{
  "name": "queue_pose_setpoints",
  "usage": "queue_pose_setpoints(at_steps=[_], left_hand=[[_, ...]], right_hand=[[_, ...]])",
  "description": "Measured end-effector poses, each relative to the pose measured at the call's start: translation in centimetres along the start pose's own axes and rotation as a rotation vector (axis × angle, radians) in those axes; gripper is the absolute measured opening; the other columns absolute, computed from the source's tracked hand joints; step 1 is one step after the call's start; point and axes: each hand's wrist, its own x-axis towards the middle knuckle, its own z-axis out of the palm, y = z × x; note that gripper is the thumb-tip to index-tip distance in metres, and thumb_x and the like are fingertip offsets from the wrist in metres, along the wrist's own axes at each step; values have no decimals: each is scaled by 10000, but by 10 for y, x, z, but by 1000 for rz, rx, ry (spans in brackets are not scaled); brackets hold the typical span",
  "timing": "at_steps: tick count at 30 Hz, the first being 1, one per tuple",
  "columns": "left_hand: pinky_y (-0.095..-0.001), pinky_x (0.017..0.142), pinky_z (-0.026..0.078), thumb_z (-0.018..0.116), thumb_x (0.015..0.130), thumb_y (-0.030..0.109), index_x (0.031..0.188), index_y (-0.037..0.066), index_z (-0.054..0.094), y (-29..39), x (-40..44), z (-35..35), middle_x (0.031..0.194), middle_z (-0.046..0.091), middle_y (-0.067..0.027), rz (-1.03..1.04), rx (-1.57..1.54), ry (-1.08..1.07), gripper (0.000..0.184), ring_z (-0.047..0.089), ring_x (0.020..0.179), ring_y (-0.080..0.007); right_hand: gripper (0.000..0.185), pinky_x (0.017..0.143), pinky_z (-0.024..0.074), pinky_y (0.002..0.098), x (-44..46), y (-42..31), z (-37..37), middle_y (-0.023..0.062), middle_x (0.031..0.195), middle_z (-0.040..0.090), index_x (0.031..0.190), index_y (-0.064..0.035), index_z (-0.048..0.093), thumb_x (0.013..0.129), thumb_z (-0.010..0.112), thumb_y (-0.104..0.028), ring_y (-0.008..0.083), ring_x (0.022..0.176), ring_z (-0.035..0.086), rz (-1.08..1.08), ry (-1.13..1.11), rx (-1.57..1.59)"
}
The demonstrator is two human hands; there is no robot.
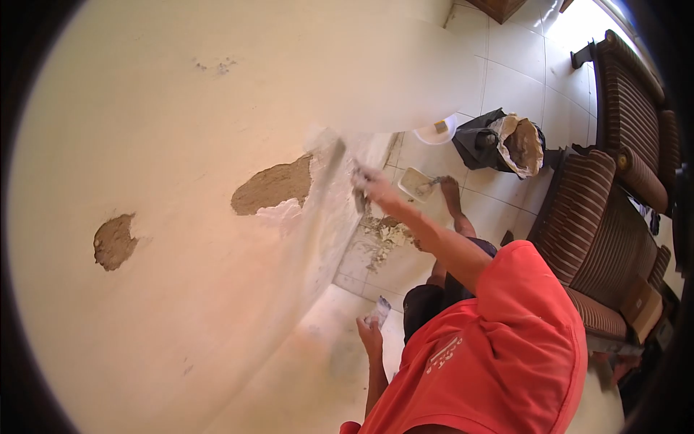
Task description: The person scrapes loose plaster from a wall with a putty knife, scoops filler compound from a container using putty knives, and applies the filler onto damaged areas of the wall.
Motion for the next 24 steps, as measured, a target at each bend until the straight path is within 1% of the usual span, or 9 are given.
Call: queue_pose_setpoints(at_steps=[2,4,8,10,12,14,16,18,24], left_hand=[[-414,864,443,586,911,178,1095,-53,501,-4,6,-1,1012,572,-225,-26,-37,7,308,555,936,-356],[-417,866,443,586,913,180,1097,-54,502,-3,2,-1,1014,573,-227,-63,-77,26,310,556,938,-358],[-420,875,437,587,914,181,1094,-56,505,-6,-5,-1,1015,573,-229,30,-81,72,308,556,945,-359],[-420,878,435,588,915,182,1093,-54,508,-11,-5,1,1017,573,-230,54,-84,80,306,556,950,-359],[-416,882,433,590,914,181,1094,-49,513,-13,-7,0,1016,576,-232,21,-105,38,302,558,959,-362],[-417,879,434,591,913,181,1093,-46,515,-21,-2,-1,1013,578,-233,39,-108,56,299,560,957,-364],[-418,876,435,592,913,181,1092,-42,518,-27,-5,-4,1010,580,-233,45,-118,76,295,562,955,-366],[-415,874,438,594,910,169,1086,-41,521,-33,-5,-4,1003,584,-230,11,-139,111,284,565,950,-366],[-397,877,441,597,911,155,1089,-37,525,-53,-4,-6,995,583,-208,49,-179,187,272,565,936,-341]], right_hand=[[320,445,468,298,18,-25,-12,40,658,586,1087,-76,553,929,631,-343,130,508,568,-34,114,105],[269,515,476,268,46,-39,-28,24,772,593,1078,-84,567,925,630,-297,111,666,592,8,29,248],[244,504,458,261,48,-74,0,18,762,588,1016,-97,560,928,615,-318,112,655,593,42,-7,155],[266,468,411,251,18,-85,28,33,677,558,1005,-60,559,941,557,-319,109,579,539,-58,-13,18],[316,462,410,251,-7,-86,43,31,696,550,1117,-33,571,947,566,-299,103,568,524,-64,-58,-1],[231,515,401,223,-36,-100,56,1,783,564,1001,-73,592,936,596,-295,81,675,567,-9,-91,-41],[240,524,408,233,-46,-91,53,-2,791,550,1034,-66,601,931,604,-282,84,697,556,28,-28,-62],[217,563,436,246,-40,-90,41,4,785,540,1040,-55,597,935,602,-245,98,703,553,-93,84,26],[226,574,441,255,-18,-120,62,11,785,542,1080,-48,597,947,578,-229,102,698,551,-45,4,39]])
